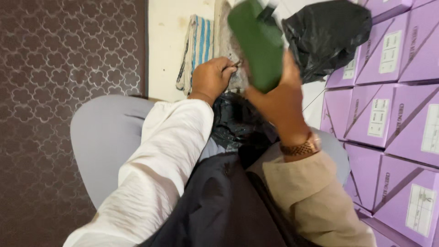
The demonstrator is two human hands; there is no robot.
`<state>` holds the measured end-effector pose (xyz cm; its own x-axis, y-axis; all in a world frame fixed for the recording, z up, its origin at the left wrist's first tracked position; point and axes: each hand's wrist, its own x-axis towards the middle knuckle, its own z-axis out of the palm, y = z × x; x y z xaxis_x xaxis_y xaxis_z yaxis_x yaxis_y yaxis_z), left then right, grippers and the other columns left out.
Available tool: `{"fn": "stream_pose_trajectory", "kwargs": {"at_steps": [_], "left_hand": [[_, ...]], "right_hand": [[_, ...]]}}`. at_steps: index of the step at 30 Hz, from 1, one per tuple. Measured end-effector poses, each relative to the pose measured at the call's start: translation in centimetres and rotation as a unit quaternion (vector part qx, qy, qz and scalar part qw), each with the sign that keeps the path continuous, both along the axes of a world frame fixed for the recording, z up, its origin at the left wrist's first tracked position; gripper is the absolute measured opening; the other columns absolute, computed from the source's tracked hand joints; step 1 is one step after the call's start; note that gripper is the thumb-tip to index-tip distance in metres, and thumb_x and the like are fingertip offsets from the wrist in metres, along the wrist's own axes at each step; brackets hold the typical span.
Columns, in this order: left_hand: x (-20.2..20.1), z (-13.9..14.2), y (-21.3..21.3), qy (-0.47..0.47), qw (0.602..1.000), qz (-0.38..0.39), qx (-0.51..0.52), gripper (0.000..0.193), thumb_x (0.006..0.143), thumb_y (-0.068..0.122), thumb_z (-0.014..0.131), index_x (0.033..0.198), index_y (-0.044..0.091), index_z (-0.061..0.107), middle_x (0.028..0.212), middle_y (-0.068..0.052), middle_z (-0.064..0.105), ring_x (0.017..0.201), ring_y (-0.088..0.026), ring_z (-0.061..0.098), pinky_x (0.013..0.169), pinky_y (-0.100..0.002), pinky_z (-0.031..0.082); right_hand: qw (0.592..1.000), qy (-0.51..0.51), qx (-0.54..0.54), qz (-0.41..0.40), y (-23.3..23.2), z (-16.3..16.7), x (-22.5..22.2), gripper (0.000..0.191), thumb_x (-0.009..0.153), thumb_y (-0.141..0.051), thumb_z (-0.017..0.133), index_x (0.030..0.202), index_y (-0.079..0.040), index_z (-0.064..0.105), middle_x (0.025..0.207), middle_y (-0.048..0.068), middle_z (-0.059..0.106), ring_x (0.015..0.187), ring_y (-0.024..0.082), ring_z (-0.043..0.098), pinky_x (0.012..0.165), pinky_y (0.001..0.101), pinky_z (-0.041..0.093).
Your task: The person repeatedly picks up small dark decorative pieces, places them on a cloth-covered surface, and uses a green handheld tool to press and shape them. The person handles the pieces one at a time, occasionally inspecting them before continuing the shaping process.
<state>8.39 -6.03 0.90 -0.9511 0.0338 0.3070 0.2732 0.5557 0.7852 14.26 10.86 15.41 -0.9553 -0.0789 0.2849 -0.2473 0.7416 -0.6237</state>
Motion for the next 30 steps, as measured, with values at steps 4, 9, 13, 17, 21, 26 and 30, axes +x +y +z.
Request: {"fn": "stream_pose_trajectory", "kwargs": {"at_steps": [4, 9, 13, 17, 21, 26, 30], "left_hand": [[-0.1, -0.4, 0.1, -0.050, 0.998, -0.003, -0.028, 0.016, 0.086, 0.031, 0.078, 0.089, 0.015, 0.076, 0.087, -0.009, 0.075, 0.081, -0.033, 0.071, 0.069, -0.045, 0.054], [0.0, 0.3, -0.1, -0.044, 0.999, -0.003, -0.024, 0.013, 0.089, 0.027, 0.077, 0.089, 0.014, 0.076, 0.087, -0.011, 0.073, 0.080, -0.036, 0.070, 0.069, -0.047, 0.054], [-0.5, 1.4, 0.0, -0.013, 0.999, -0.013, -0.042, 0.007, 0.083, 0.022, 0.074, 0.087, 0.017, 0.078, 0.087, -0.010, 0.074, 0.077, -0.036, 0.070, 0.067, -0.047, 0.054], [0.7, 1.0, -1.1, 0.008, 0.999, 0.014, -0.043, 0.004, 0.087, 0.017, 0.077, 0.087, 0.013, 0.075, 0.086, -0.013, 0.072, 0.080, -0.038, 0.067, 0.071, -0.048, 0.053], [0.2, 0.4, -2.2, 0.021, 0.994, 0.101, 0.043, 0.014, 0.084, 0.007, 0.076, 0.095, 0.008, 0.068, 0.095, -0.012, 0.068, 0.092, -0.035, 0.065, 0.082, -0.043, 0.053], [-0.2, 1.4, -1.7, 0.036, 0.997, 0.068, 0.004, 0.023, 0.083, 0.006, 0.077, 0.105, 0.010, 0.070, 0.103, -0.011, 0.065, 0.102, -0.033, 0.063, 0.092, -0.042, 0.051], [0.9, 2.1, 0.4, 0.012, 1.000, -0.001, -0.024, 0.042, 0.074, 0.013, 0.086, 0.112, 0.006, 0.071, 0.105, -0.016, 0.060, 0.103, -0.039, 0.057, 0.090, -0.046, 0.047]], "right_hand": [[0.993, 0.033, -0.089, 0.072, 1.8, 3.3, -0.2, 0.073, 0.094, -0.015, 0.087, 0.148, -0.001, 0.040, 0.136, 0.018, 0.058, 0.125, 0.028, 0.063, 0.109, 0.0388, 0.055], [1.000, -0.025, 0.016, -0.004, -0.5, -0.1, 0.8, 0.060, 0.084, -0.019, 0.088, 0.135, -0.010, 0.057, 0.114, 0.018, 0.066, 0.110, 0.031, 0.066, 0.096, 0.0446, 0.055], [0.986, -0.072, 0.144, -0.041, 0.3, -3.1, -0.2, 0.095, 0.061, -0.026, 0.091, 0.144, -0.005, 0.050, 0.104, 0.026, 0.064, 0.094, 0.044, 0.062, 0.079, 0.0512, 0.051], [0.991, -0.120, -0.055, -0.035, 2.6, -4.7, 1.3, 0.086, 0.075, -0.022, 0.090, 0.145, -0.005, 0.044, 0.117, 0.015, 0.067, 0.106, 0.031, 0.066, 0.091, 0.0410, 0.055], [0.941, -0.147, -0.292, -0.091, 7.2, -6.3, 0.1, 0.077, 0.081, -0.011, 0.091, 0.142, 0.000, 0.046, 0.119, 0.012, 0.061, 0.107, 0.025, 0.063, 0.092, 0.0369, 0.056], [0.920, -0.187, -0.309, -0.153, 11.6, -9.5, -0.8, 0.080, 0.074, -0.011, 0.086, 0.143, -0.003, 0.046, 0.120, 0.011, 0.065, 0.107, 0.025, 0.066, 0.090, 0.0361, 0.057], [0.944, -0.224, -0.109, -0.218, 13.2, -12.3, -0.7, 0.096, 0.070, -0.021, 0.092, 0.149, -0.003, 0.040, 0.128, 0.016, 0.066, 0.114, 0.027, 0.066, 0.095, 0.0356, 0.054]]}}
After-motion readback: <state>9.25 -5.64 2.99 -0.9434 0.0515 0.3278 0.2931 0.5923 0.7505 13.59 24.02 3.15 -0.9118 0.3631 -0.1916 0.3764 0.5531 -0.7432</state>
